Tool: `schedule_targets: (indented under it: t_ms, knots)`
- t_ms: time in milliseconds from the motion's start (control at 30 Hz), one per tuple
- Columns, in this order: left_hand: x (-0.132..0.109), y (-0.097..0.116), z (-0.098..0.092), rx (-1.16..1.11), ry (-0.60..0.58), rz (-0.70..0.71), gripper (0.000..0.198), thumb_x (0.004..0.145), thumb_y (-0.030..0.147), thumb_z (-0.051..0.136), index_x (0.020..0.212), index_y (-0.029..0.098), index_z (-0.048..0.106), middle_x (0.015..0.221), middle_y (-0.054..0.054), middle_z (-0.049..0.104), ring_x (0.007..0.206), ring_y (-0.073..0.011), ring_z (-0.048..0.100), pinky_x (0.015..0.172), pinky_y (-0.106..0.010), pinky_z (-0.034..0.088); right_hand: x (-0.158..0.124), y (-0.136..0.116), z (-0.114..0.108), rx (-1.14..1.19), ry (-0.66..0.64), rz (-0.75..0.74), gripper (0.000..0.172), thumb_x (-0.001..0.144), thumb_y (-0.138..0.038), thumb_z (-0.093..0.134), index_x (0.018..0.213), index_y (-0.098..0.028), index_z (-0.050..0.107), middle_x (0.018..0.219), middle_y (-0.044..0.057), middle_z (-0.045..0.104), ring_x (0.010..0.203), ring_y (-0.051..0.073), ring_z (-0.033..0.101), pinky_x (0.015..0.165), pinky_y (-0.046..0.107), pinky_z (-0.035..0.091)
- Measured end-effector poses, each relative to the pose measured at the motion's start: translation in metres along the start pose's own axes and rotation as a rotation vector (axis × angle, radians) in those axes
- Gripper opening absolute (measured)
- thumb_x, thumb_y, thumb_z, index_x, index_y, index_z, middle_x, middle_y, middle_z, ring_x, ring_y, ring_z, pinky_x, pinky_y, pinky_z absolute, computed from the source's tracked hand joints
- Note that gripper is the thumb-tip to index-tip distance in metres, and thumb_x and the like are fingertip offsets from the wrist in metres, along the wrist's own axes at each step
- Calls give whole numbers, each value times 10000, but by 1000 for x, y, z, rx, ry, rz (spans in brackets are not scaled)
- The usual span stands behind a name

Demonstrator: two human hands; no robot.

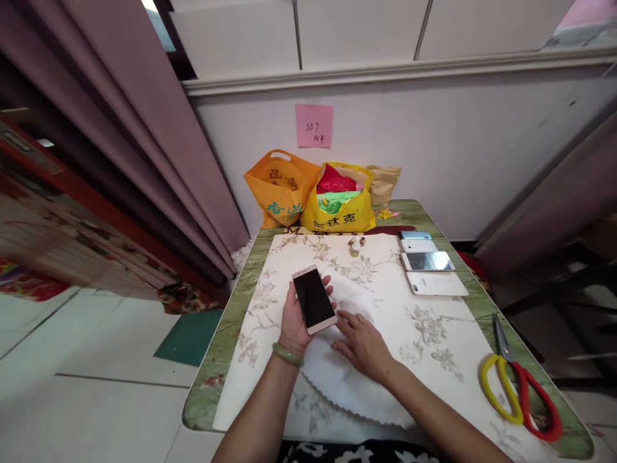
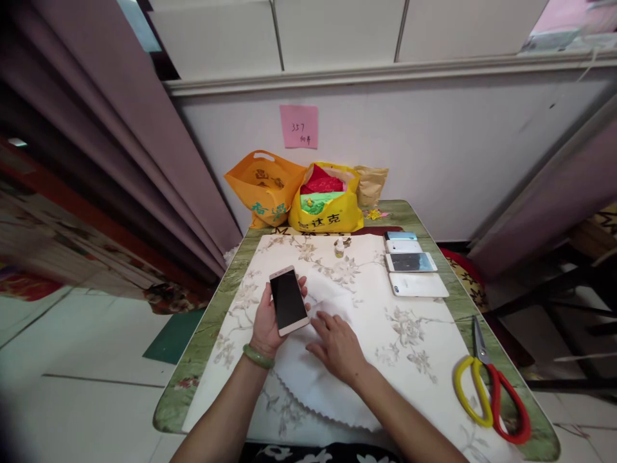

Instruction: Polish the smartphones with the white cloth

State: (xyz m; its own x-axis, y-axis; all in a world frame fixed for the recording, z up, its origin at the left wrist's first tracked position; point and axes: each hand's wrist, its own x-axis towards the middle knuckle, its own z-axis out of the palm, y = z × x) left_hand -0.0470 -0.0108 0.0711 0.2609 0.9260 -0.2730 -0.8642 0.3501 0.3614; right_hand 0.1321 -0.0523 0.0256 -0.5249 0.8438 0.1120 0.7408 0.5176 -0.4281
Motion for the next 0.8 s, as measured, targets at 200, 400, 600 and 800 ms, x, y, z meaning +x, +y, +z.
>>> schedule_targets:
  t_ms: [200, 400, 600, 800]
  knots:
    - [29, -33, -11, -29, 20, -133, 575, 915, 540, 393, 1286, 122, 529, 1239, -155, 624, 934, -254, 664, 760, -446, 559, -15, -4, -28, 383, -177, -47, 377, 911, -486, 478, 1151, -258, 659, 1256, 74, 596, 1018, 236, 624, 863, 326, 487]
    - [43, -49, -41, -48, 81, -153, 556, 883, 537, 466, 1244, 122, 548, 1172, -161, 655, 887, -257, 676, 714, -423, 564, 23, 54, -51, 659, 294, 392, 430, 899, -540, 452, 873, -182, 689, 764, 29, 688, 677, 182, 619, 638, 274, 461]
    - [44, -51, -45, -17, 70, -106, 516, 875, 445, 458, 1218, 79, 575, 1181, -203, 644, 868, -280, 679, 703, -446, 556, 117, 110, -48, 421, 617, 488, 529, 741, -537, 615, 1106, -155, 599, 1077, 113, 661, 880, 226, 609, 759, 341, 457]
    - [47, -52, -51, -53, 44, -122, 538, 875, 441, 472, 1248, 63, 559, 1208, -223, 625, 890, -298, 677, 729, -463, 546, 159, 116, -26, 724, 594, 586, 510, 628, -460, 712, 1061, -208, 614, 1028, 67, 655, 937, 243, 574, 886, 389, 416]
